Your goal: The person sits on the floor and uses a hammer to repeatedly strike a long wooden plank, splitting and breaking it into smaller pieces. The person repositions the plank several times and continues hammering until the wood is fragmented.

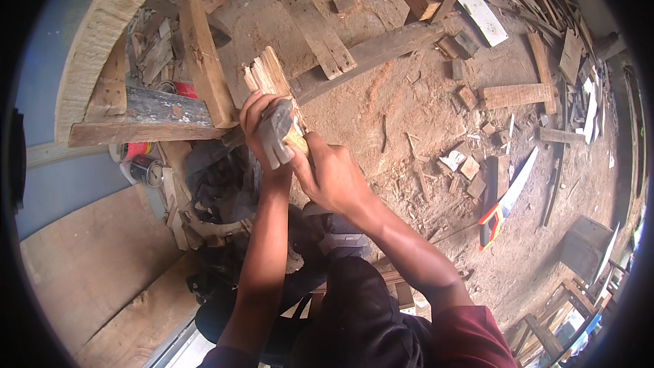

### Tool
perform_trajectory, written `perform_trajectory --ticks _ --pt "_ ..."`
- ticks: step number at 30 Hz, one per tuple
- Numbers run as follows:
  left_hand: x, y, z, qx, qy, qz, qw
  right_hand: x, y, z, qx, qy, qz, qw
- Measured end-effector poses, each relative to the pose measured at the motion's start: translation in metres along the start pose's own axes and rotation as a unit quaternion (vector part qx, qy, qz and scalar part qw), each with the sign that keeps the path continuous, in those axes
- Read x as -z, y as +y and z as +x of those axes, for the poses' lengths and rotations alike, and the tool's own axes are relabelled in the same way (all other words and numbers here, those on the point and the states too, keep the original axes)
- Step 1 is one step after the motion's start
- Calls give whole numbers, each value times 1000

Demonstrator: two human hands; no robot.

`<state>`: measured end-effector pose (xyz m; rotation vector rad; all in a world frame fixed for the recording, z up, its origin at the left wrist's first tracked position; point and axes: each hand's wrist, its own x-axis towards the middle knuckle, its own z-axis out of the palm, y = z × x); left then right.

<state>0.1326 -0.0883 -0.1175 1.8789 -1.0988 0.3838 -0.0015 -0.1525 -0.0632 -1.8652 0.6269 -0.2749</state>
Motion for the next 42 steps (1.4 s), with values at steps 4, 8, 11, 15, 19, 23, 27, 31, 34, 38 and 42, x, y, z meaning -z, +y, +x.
perform_trajectory --ticks 4,8,11,15,19,23,27,31,34,38,42 --pt "-4 -3 0 -3 -2 39 999 4 -8 -15 132 27 29 990" --pt "1 2 1 -4 -9 6 1000 0 3 -1 15 3 -29 999" --pt "-5 -6 -1 -7 11 20 1000 -2 -1 -12 114 20 -2 993" --pt "1 1 1 -1 0 14 1000 -5 4 -5 57 10 -30 998" --pt "-4 -5 -3 -5 3 24 1000 -1 -2 -14 115 18 -6 993" --pt "0 -2 -2 -3 -20 14 1000 0 5 -4 54 4 -43 998" --pt "-2 -2 2 -6 7 -7 1000 1 2 -13 144 10 -20 989" --pt "3 -2 3 -17 -14 -39 999 -3 6 -4 68 2 -44 997" --pt "3 1 3 -8 -26 -19 999 -1 3 -9 88 7 -26 996" --pt "1 2 3 -6 -16 -22 1000 -4 5 -10 133 35 -18 990" --pt "-3 3 4 -18 -11 4 1000 0 11 -3 107 4 -27 994"
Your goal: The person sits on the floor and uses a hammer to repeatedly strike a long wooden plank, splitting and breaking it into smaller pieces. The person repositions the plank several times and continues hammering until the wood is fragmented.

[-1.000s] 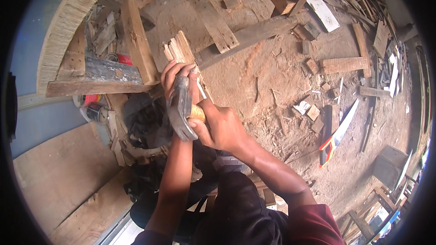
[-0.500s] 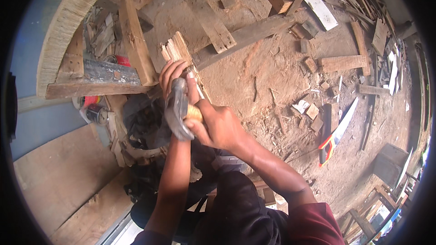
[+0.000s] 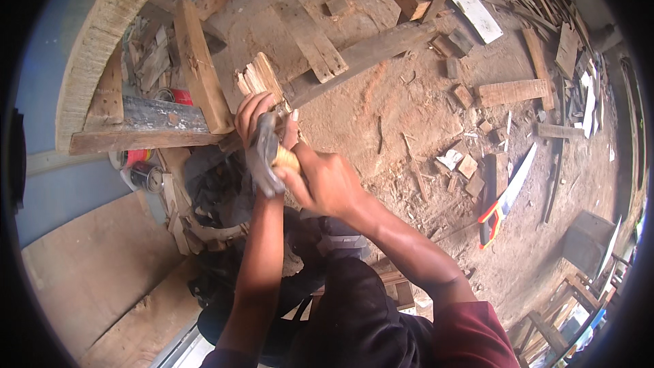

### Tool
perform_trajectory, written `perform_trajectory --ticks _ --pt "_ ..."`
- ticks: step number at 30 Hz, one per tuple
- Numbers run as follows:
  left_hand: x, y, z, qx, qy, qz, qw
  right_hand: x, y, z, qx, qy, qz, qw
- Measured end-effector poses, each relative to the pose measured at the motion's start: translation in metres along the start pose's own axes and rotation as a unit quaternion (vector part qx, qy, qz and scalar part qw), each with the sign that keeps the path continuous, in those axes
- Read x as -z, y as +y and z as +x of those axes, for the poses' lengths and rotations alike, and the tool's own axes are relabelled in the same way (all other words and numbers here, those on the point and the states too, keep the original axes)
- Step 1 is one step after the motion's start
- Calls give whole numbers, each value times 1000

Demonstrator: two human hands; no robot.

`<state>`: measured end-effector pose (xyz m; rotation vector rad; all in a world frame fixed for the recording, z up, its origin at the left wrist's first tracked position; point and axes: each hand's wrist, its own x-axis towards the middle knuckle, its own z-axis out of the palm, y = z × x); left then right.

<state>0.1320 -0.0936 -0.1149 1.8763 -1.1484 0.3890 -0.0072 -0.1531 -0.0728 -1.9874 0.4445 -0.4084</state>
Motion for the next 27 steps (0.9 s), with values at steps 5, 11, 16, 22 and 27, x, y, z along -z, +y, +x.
perform_trajectory --ticks 5,11,16,22,27 --pt "-1 -1 -1 -2 3 7 1000 -2 0 2 -19 -1 -24 1000" --pt "-1 -1 -1 19 24 -22 999 1 -11 -4 88 37 33 995" --pt "0 -2 -1 5 -4 17 1000 2 1 4 -14 -6 -9 1000" --pt "2 0 -1 9 -2 -6 1000 -2 3 7 -75 -26 -44 996" --pt "-3 1 1 7 32 -15 999 1 -5 -2 93 33 13 995"
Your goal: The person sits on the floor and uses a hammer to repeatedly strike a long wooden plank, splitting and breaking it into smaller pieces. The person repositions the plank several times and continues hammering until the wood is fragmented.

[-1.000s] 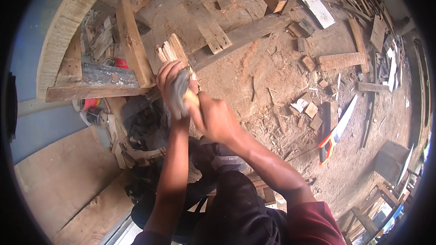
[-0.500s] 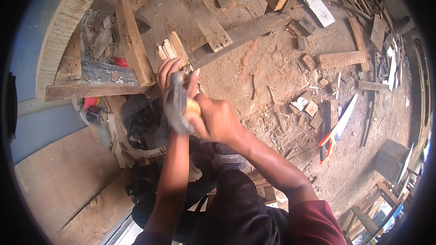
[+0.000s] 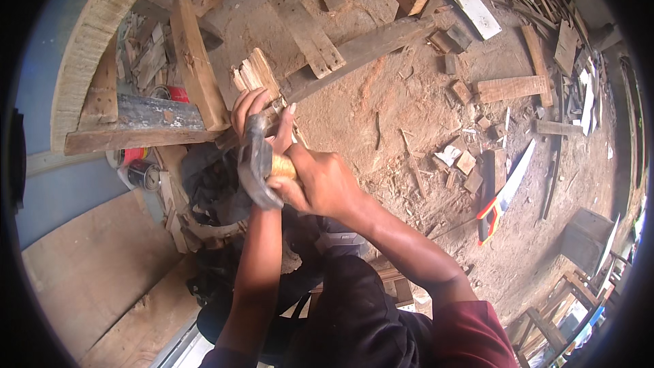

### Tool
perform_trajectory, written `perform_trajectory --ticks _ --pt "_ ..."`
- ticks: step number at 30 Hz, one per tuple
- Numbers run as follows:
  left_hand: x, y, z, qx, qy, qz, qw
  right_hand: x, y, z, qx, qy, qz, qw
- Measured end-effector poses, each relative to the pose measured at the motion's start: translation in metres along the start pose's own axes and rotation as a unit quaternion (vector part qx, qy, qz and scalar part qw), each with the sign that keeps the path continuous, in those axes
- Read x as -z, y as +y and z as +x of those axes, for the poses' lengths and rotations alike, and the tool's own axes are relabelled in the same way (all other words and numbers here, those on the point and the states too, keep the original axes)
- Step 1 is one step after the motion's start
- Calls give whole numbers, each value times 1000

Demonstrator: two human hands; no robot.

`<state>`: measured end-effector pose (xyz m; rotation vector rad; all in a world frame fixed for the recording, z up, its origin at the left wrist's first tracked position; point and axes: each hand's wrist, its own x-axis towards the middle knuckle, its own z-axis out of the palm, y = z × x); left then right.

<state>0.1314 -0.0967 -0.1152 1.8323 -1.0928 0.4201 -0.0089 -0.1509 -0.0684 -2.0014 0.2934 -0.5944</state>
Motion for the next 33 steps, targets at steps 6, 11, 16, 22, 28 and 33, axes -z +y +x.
perform_trajectory --ticks 6,11,16,22,28,33 --pt "0 0 0 8 -10 12 1000 -1 3 4 -45 -7 -3 999" --pt "5 2 0 -6 -54 44 998 -7 5 10 -174 -62 -55 981" --pt "2 3 -2 41 -15 -14 999 -4 -2 0 -26 8 -6 1000" --pt "0 -2 -5 14 -16 6 1000 -4 5 -1 -43 -12 -5 999" --pt "6 -2 -3 14 -43 13 999 -8 20 -7 -103 7 44 994" --pt "0 -1 -1 24 -5 7 1000 1 28 -24 -185 39 39 981"
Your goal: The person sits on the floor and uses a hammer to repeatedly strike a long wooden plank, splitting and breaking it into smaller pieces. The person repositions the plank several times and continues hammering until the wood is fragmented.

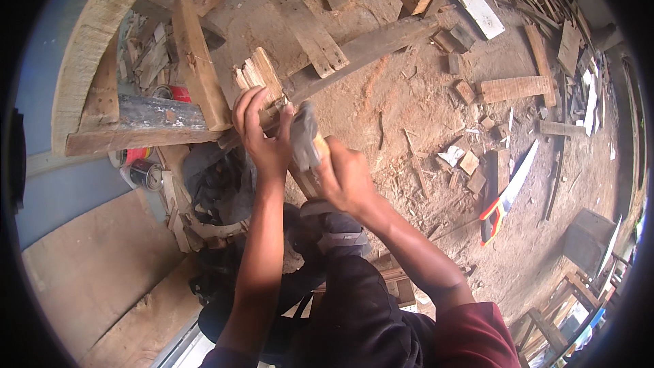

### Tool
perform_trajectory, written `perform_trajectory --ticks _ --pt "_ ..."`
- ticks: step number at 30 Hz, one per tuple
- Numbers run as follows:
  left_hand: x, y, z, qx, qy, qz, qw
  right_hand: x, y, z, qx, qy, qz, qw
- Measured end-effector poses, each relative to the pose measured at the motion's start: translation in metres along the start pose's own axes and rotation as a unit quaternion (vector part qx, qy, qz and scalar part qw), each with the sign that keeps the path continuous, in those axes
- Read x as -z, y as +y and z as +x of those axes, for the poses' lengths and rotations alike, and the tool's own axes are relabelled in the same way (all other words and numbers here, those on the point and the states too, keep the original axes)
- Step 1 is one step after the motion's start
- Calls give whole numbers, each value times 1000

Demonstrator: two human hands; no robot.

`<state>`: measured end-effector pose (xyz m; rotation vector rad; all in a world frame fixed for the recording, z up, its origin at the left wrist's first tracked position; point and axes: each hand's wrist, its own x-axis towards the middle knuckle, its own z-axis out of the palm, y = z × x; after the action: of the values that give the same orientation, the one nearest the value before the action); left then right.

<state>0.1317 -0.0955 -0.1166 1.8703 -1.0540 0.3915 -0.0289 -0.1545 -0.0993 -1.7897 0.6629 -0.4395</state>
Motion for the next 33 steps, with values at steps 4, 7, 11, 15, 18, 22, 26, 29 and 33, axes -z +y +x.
perform_trajectory --ticks 4,7,11,15,18,22,26,29,33 --pt "1 -4 -1 17 14 -56 998 8 4 0 -37 57 -41 997" --pt "4 -2 -3 34 24 -21 999 14 -4 1 -61 60 -42 995" --pt "-2 -5 -6 116 61 -28 991 19 -12 18 59 87 -72 992" --pt "-6 -14 -13 151 65 -39 986 24 -35 54 241 30 -126 962" --pt "-7 -18 -14 154 45 -45 986 32 -47 78 293 -52 -233 926" --pt "-4 -16 -11 157 38 -85 983 42 -63 91 312 -138 -368 865" --pt "-9 -21 -23 222 49 -95 969 41 -87 87 286 -217 -477 802" --pt "-6 -18 -22 212 35 -41 976 36 -100 80 273 -217 -524 777" --pt "-7 -16 -17 203 45 -40 977 39 -112 88 217 -271 -458 818"
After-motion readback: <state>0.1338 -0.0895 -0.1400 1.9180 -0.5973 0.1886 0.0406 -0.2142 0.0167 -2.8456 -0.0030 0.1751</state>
